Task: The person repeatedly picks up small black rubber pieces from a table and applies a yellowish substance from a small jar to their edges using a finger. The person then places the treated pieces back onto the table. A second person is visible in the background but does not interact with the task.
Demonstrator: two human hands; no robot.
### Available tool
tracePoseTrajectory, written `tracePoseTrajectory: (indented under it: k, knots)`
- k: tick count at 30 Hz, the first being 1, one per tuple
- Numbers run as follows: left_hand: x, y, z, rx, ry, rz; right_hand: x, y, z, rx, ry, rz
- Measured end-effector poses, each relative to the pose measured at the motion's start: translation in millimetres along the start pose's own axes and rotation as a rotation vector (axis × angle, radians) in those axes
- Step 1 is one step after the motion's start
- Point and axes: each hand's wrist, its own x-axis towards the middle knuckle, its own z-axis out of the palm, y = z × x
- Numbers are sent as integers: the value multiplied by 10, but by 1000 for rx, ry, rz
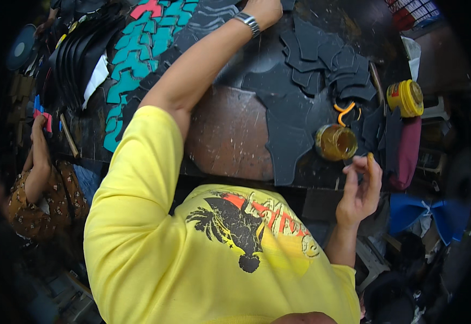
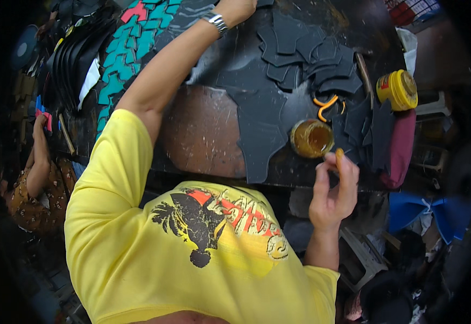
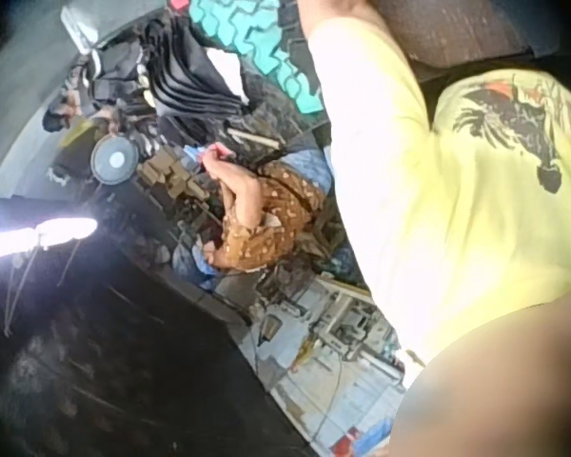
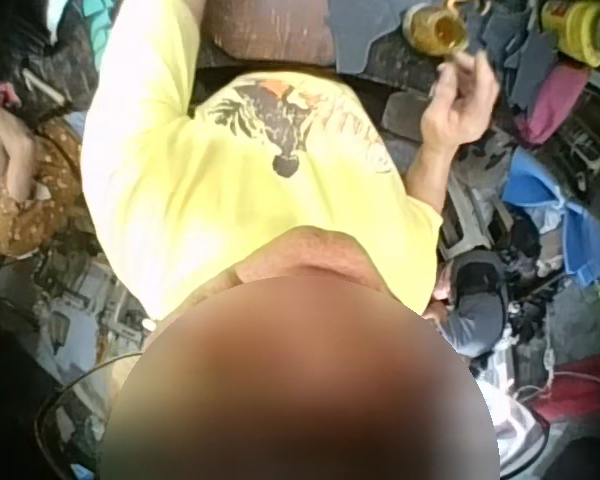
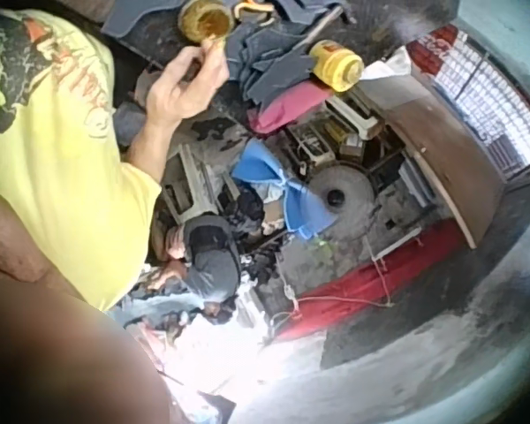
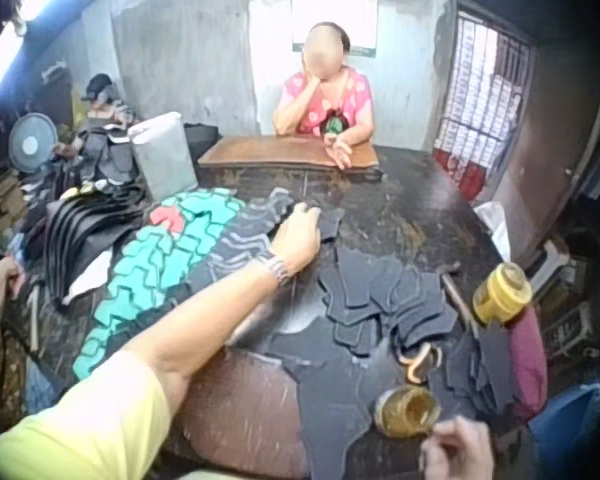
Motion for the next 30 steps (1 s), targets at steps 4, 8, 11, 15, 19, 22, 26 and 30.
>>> tracePoseTrajectory:
  k: [4, 8, 11, 15, 19, 22, 26, 30]
  knots:
    - [-694, 610, -713, -313, -397, 88, 209, -94, -159, -306, -36, -48]
    - [-1488, 1128, -1312, -451, -583, 267, 401, -166, -214, -505, -227, 13]
    - [-1869, 1369, -1454, -328, -583, 210, 501, -153, -188, -709, -373, -60]
    - [-2113, 1503, -1378, -185, -523, 100, 548, -90, -135, -811, -454, -117]
    - [-2152, 1478, -1337, -216, -497, 83, 573, -102, -142, -784, -437, -136]
    - [-2089, 1475, -1353, -237, -459, 79, 569, -212, -145, -693, -330, -87]
    - [-2040, 1496, -1495, -573, -528, -69, 446, -456, -119, -403, 8, -127]
    - [-2052, 1506, -1624, -989, -442, -299, 226, -531, 149, -54, 20, -123]
